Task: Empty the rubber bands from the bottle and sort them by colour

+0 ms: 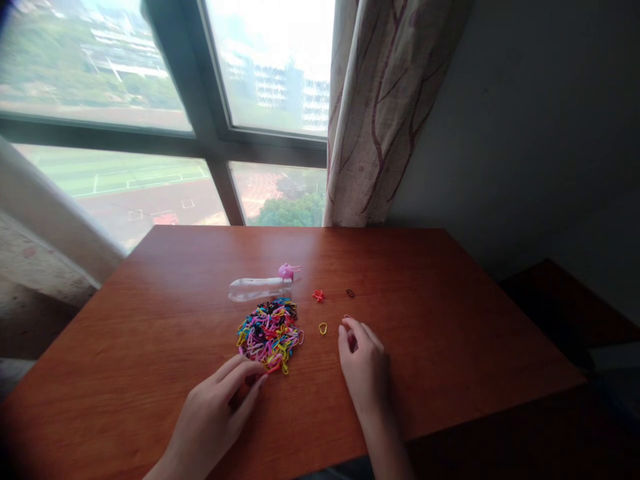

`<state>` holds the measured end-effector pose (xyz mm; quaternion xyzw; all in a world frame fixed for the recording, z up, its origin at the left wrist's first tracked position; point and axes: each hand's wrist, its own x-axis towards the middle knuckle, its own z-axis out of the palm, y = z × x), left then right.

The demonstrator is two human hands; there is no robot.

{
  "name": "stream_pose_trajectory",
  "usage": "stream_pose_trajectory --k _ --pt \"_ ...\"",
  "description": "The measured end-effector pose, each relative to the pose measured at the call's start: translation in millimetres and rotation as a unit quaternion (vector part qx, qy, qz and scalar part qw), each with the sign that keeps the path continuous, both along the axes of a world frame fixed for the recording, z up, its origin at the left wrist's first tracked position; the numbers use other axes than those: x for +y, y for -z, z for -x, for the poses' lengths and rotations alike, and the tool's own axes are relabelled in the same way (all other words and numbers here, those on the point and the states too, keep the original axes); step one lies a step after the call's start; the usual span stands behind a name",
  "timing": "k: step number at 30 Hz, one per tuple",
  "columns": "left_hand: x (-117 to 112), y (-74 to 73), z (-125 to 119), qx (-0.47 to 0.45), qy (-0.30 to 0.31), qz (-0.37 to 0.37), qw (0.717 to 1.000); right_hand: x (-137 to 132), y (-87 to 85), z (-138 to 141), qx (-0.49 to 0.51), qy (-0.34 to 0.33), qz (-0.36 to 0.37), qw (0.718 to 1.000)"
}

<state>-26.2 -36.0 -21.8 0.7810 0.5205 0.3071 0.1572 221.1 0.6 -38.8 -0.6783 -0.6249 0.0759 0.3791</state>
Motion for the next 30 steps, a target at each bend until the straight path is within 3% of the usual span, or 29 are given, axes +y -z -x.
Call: stream_pose_trajectory --k 6,12,17,20,24,30 --pt "5 -7.6 -2 0.001 0.002 -0.02 1.0 -13 -3.5 39 -0.008 -0.103 0.023 0.994" --pt "47 -49.1 -12 0.094 0.032 -0.081 0.992 -16 -4.2 43 -0.013 -0.134 0.041 0.99" --pt "91 -75.9 -41 0.244 0.079 -0.052 0.965 -15 -4.1 42 -0.017 -0.147 0.048 0.988" --pt "113 -74.1 -60 0.262 0.103 -0.041 0.959 -15 -2.7 42 0.0 -0.147 0.051 0.988" --pt "134 -60.1 -78 0.279 0.118 -0.025 0.953 -16 -0.1 40 0.012 -0.156 0.043 0.987" --pt "149 -45.2 -88 0.288 0.124 -0.005 0.95 -17 -0.3 39 0.024 -0.163 0.039 0.985"
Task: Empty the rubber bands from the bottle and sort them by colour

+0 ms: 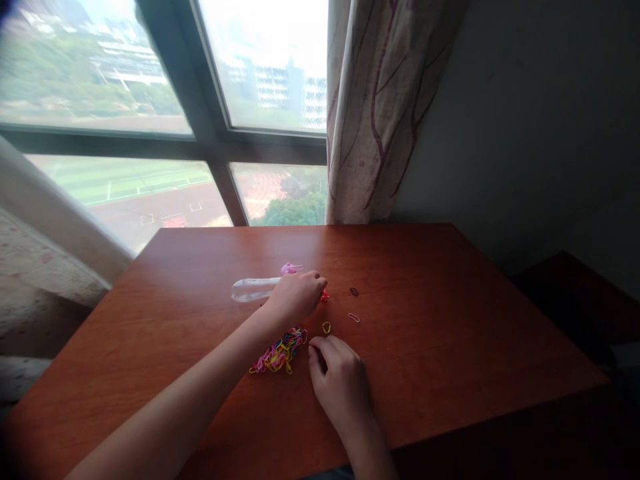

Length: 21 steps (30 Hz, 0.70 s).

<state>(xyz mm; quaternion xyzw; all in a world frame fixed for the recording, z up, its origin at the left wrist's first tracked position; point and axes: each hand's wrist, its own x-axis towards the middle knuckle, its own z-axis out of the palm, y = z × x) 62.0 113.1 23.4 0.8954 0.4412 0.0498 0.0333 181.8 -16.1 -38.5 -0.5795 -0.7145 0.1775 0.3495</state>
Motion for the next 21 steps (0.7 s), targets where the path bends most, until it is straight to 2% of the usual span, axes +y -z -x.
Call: stream_pose_trajectory --k 3,7,13,17,21 --pt "1 -0.5 0 -0.003 -0.003 0.005 1.0 0 -1.0 0 -0.001 0.0 0.001 1.0" --pt "-4 -10.4 10 -0.019 -0.011 0.002 1.0 1 -2.7 1 -0.01 0.004 0.0 1.0" --pt "-36 -22.4 41 -0.059 -0.031 -0.003 0.998 0 -5.7 2 -0.026 0.004 0.003 1.0" --pt "-66 -16.3 63 -0.098 -0.04 0.005 0.994 1 -7.3 2 -0.032 0.001 0.01 0.999" --pt "-95 0.4 82 -0.197 -0.056 0.021 0.979 -1 -8.6 3 -0.034 -0.009 0.02 0.999"
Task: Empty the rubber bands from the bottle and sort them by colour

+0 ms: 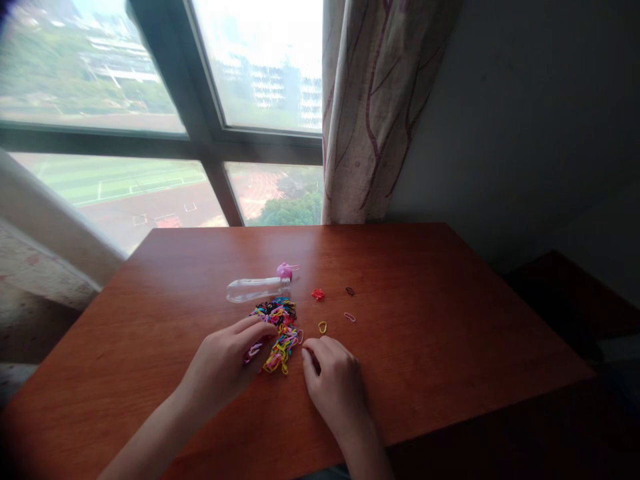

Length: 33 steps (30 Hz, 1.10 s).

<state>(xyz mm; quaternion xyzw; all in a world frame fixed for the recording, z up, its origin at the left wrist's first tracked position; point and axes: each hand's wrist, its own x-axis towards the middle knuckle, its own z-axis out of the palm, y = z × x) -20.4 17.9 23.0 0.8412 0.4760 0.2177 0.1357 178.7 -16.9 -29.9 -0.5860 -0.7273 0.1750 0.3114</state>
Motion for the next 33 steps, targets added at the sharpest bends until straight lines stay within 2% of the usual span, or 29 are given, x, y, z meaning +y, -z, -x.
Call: stream_pose_trajectory --k 6,9,15,20,27,30,33 --pt "-34 32.8 21 -0.085 -0.027 -0.008 0.996 -4 -7.6 1 -0.013 -0.065 0.021 0.998" --pt "-40 40.1 23 -0.081 -0.016 0.004 0.997 -6 -13.7 3 -0.025 -0.091 0.033 0.995" --pt "-38 37.3 17 -0.051 0.006 0.026 0.998 -8 -13.2 5 -0.057 -0.108 0.021 0.992" --pt "-38 37.5 18 -0.061 0.003 0.029 0.998 -7 -9.2 4 -0.047 -0.11 0.0 0.993" --pt "-38 38.0 19 -0.056 0.0 0.032 0.998 -8 -14.0 -1 0.068 -0.113 0.03 0.991" --pt "-38 36.9 18 -0.054 0.001 0.025 0.998 -8 -11.7 -2 0.117 -0.094 0.042 0.988" --pt "-37 36.5 18 -0.052 0.007 0.019 0.998 -5 -4.7 -5 0.155 -0.025 0.022 0.987"
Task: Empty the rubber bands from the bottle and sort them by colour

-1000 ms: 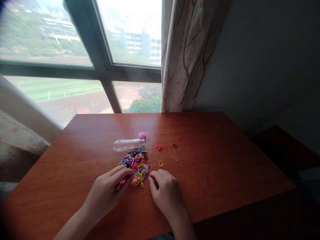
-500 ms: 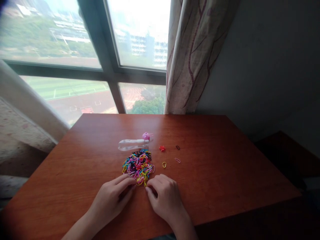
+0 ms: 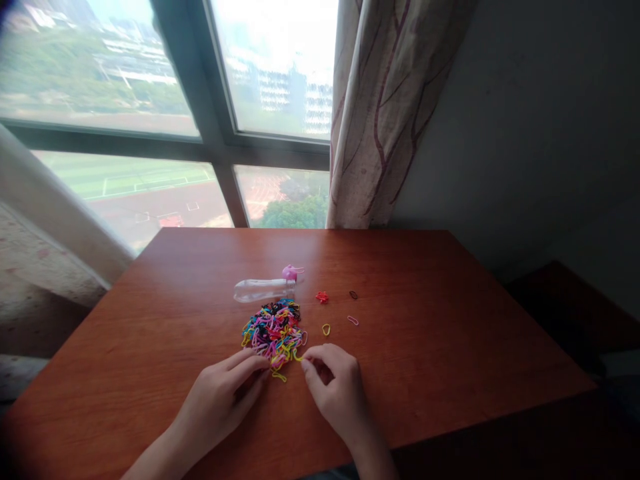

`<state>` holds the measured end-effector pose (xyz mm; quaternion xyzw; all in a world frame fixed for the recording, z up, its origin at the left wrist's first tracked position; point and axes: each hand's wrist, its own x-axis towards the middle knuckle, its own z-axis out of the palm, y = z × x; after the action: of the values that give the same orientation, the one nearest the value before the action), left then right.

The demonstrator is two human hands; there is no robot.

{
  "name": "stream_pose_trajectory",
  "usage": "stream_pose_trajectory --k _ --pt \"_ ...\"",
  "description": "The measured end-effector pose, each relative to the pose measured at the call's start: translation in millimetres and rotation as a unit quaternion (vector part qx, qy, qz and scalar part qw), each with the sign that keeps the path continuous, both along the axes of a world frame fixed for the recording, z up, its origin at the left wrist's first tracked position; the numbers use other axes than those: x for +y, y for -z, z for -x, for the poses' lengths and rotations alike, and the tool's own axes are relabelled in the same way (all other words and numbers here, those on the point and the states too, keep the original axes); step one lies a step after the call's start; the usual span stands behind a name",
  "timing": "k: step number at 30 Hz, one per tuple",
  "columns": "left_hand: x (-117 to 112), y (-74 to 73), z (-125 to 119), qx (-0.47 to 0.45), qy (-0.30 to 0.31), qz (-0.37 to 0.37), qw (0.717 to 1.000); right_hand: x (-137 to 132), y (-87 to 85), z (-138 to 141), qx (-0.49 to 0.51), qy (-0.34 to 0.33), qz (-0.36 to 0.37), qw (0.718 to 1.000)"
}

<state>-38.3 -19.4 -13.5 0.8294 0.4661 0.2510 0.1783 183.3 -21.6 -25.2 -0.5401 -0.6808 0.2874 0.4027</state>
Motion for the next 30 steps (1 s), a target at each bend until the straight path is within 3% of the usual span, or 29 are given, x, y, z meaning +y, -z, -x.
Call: stream_pose_trajectory --k 4,10,22,30 --pt "1 1.5 1 -0.001 0.0 -0.006 1.0 7 10.7 -7 -0.01 0.131 -0.03 0.991" --pt "0 3.0 2 -0.006 -0.001 -0.004 1.0 16 15.4 -18 -0.128 0.175 -0.046 0.975" --pt "0 2.5 0 0.026 -0.007 -0.015 1.0 14 15.7 -18 -0.161 0.163 -0.047 0.972" --pt "-2 4.5 -3 0.071 0.008 -0.051 0.996 11 16.2 -13 -0.167 0.081 -0.047 0.981"
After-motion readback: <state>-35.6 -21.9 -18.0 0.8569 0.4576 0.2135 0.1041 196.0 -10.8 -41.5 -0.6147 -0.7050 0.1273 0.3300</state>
